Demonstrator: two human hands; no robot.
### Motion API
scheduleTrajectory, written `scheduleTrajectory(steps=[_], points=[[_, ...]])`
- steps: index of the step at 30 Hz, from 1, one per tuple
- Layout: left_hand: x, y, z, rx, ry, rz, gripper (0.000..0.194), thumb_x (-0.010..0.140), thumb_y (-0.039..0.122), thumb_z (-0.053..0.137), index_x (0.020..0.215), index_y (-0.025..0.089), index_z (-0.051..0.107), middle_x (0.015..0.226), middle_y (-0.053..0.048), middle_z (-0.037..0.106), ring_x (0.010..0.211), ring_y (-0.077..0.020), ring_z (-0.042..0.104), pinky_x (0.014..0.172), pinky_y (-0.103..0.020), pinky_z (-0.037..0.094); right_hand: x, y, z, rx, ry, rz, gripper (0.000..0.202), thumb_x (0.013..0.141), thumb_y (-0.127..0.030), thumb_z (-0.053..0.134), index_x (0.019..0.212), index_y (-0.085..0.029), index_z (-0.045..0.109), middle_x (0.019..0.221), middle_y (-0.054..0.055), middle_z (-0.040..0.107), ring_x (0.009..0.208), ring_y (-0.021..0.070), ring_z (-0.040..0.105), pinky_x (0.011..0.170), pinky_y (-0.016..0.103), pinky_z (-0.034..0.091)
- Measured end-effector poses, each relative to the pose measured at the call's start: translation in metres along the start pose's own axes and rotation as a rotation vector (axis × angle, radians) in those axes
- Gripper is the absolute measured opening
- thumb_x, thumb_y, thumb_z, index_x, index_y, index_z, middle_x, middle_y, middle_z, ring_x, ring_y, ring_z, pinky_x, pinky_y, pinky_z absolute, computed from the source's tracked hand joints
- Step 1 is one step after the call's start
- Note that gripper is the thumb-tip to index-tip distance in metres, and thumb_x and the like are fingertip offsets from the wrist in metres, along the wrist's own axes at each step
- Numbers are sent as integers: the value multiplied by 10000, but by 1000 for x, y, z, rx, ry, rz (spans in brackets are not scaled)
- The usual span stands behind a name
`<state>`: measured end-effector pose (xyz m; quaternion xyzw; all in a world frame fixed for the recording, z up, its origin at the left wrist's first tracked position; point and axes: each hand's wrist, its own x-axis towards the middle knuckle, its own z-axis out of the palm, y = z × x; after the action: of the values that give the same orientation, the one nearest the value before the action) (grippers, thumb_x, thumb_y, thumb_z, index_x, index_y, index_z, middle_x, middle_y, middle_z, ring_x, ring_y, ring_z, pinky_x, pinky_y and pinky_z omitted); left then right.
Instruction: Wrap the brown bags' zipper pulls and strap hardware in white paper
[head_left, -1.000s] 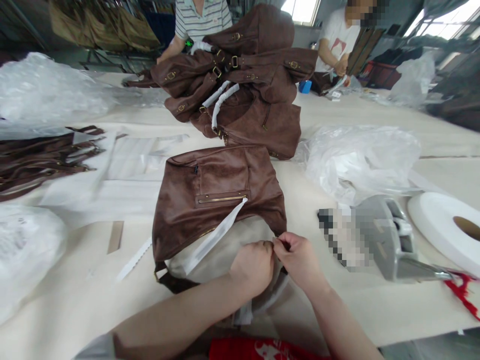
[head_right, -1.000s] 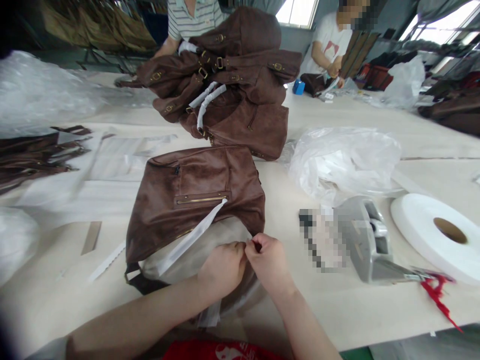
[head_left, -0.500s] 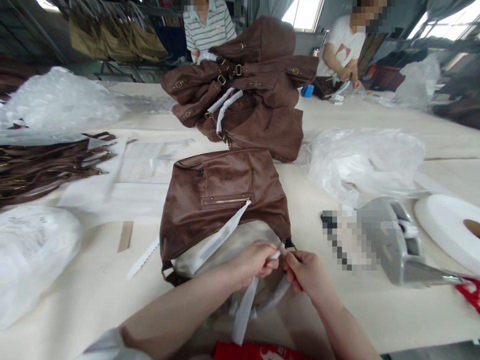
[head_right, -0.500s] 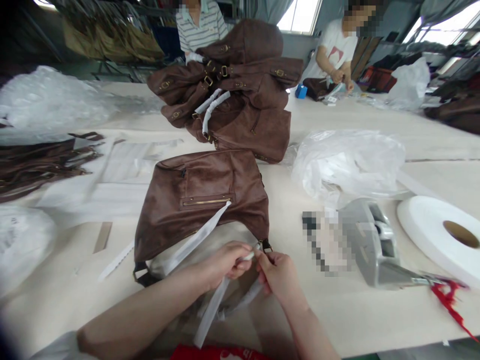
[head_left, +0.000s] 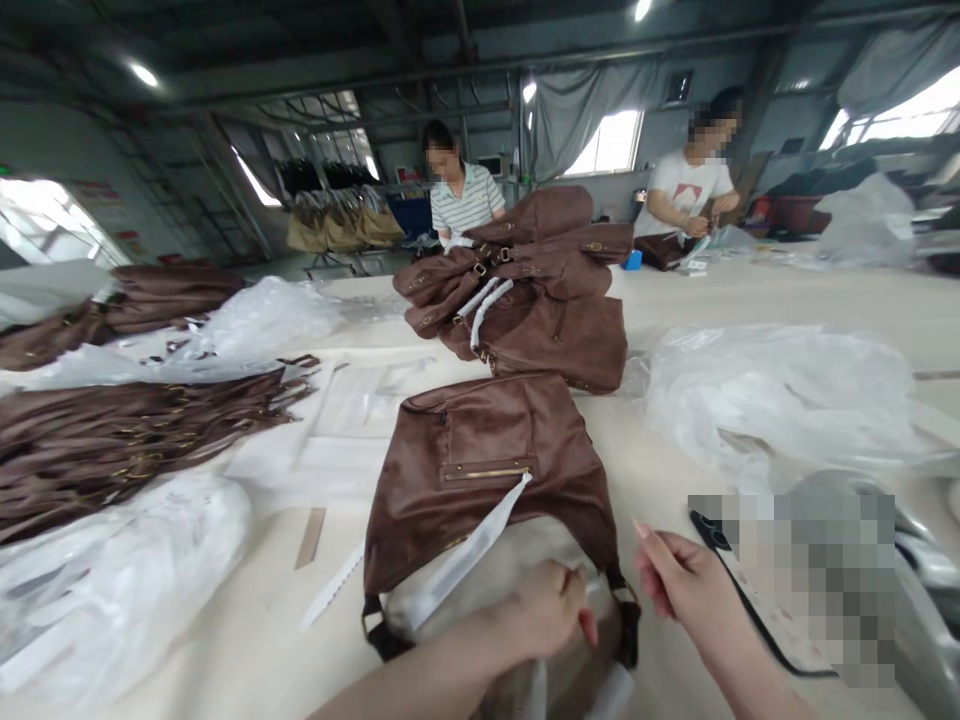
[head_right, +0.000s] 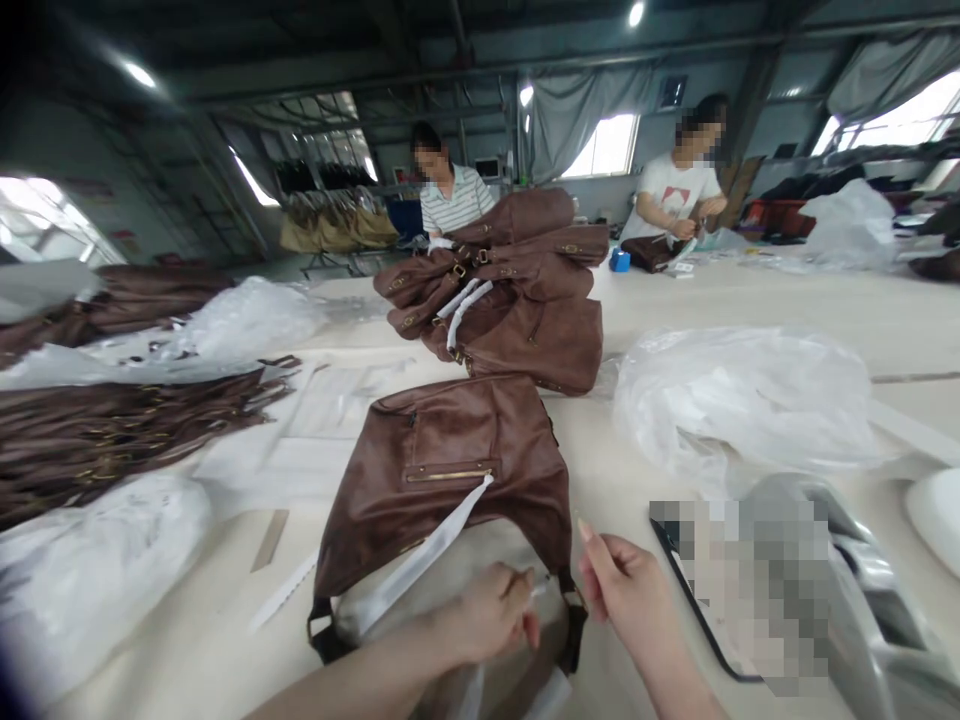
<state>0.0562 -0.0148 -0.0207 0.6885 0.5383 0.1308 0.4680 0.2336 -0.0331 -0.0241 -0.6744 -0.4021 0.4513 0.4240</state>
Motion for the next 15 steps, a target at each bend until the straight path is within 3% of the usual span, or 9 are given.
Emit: scheduleTrajectory(steps=[3, 5, 8, 10, 11, 13, 15], points=[[-9, 10, -11, 223, 181, 49, 399, 870, 346, 396, 703, 145, 698, 619, -55, 639, 664, -205, 634, 627, -238, 516, 16, -3, 1, -36, 25, -102, 529, 771, -676, 477, 572, -193, 555, 439, -12, 518, 366, 128, 463, 399, 251, 350], [-12, 16, -22, 407, 280, 135, 376, 870, 356, 423, 1054, 132, 663, 990, -113, 679, 940, -250, 628, 856, -325, 496, 21, 2, 0, -61, 73, -140, 521, 785, -666, 466, 575, -200, 564, 447, -6, 524, 387, 139, 473, 415, 259, 363], [-5, 20, -31, 708, 313, 267, 650, 823, 321, 509, 1427, 178, 318, 1476, -118, 341, 1347, -281, 314, 1119, -425, 255, 22, 14, -7, -72, 108, -167, 504, 803, -647, 453, 590, -207, 577, 461, 0, 541, 397, 151, 480, 418, 267, 365], [10, 21, -30, 811, 232, 279, 767, 776, 314, 562, 1456, 157, 245, 1542, -124, 183, 1408, -295, 159, 1159, -443, 141, 22, 18, -12, -63, 101, -198, 499, 808, -638, 450, 584, -210, 574, 458, -2, 536, 404, 154, 486, 429, 267, 374], [18, 23, -30, 797, 200, 265, 742, 762, 294, 571, 1435, 141, 299, 1536, -137, 195, 1405, -304, 167, 1160, -453, 129, 22, 20, -15, -57, 105, -217, 497, 810, -634, 447, 580, -211, 572, 455, -5, 530, 408, 155, 489, 436, 267, 381], [35, 30, -36, 657, 199, 220, 581, 739, 213, 572, 1308, 128, 495, 1446, -157, 390, 1342, -313, 321, 1138, -465, 195, 23, 20, -21, -49, 132, -234, 497, 809, -631, 442, 569, -214, 568, 453, -5, 525, 408, 157, 492, 444, 270, 390], [46, 46, -57, 481, 280, 184, 419, 739, 135, 538, 1151, 147, 620, 1277, -142, 574, 1224, -289, 478, 1085, -446, 307, 25, 19, -27, -32, 169, -226, 499, 805, -630, 435, 565, -215, 571, 466, 1, 536, 413, 162, 503, 447, 274, 396]])
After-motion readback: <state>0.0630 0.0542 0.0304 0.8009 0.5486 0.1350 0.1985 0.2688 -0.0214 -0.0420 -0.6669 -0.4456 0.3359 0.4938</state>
